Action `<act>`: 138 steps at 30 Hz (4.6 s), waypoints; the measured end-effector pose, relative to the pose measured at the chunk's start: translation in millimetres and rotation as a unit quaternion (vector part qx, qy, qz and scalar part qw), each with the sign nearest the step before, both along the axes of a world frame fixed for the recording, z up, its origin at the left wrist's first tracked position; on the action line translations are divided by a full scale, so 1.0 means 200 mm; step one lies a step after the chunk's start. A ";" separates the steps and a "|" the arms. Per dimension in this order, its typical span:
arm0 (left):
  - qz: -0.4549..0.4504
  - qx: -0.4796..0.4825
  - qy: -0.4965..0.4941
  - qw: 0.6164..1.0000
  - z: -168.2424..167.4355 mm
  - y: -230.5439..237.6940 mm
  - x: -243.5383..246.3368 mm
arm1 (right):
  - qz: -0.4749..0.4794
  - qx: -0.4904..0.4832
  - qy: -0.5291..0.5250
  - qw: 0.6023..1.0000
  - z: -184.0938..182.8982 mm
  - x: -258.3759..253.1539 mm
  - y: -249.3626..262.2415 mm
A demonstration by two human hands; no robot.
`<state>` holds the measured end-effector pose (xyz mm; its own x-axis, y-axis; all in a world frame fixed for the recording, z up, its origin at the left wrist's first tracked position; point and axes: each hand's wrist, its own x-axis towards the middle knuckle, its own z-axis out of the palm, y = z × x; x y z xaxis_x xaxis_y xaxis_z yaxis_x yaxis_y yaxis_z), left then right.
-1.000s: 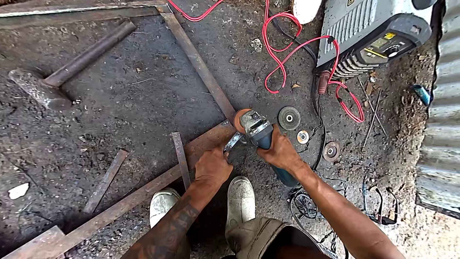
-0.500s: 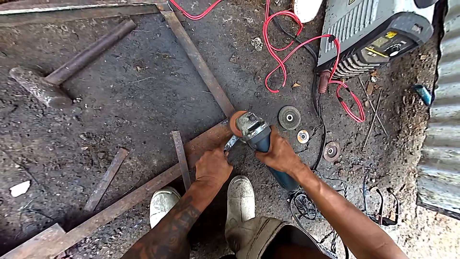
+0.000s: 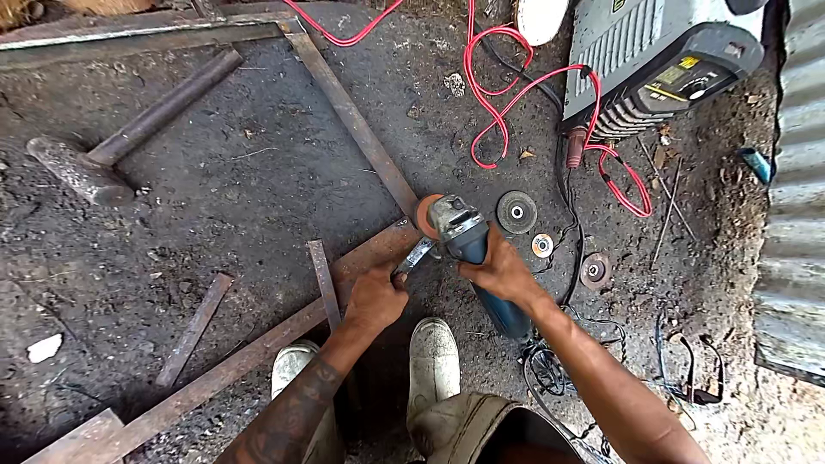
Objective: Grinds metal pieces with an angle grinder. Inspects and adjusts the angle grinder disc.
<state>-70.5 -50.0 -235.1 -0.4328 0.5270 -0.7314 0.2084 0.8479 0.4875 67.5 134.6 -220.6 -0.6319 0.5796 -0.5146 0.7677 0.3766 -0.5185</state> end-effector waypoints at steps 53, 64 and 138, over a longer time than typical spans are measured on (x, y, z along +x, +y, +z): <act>0.093 0.028 -0.134 0.986 0.01 -0.02 0.01 | -0.081 -0.013 0.162 0.983 0.01 0.23 -0.02; -0.011 0.069 0.034 0.997 -0.13 -0.07 0.04 | 0.001 0.087 0.021 0.996 -0.04 0.04 0.00; 0.055 0.106 -0.054 0.991 -0.27 -0.12 -0.03 | 0.000 0.113 -0.034 0.993 -0.05 0.04 -0.18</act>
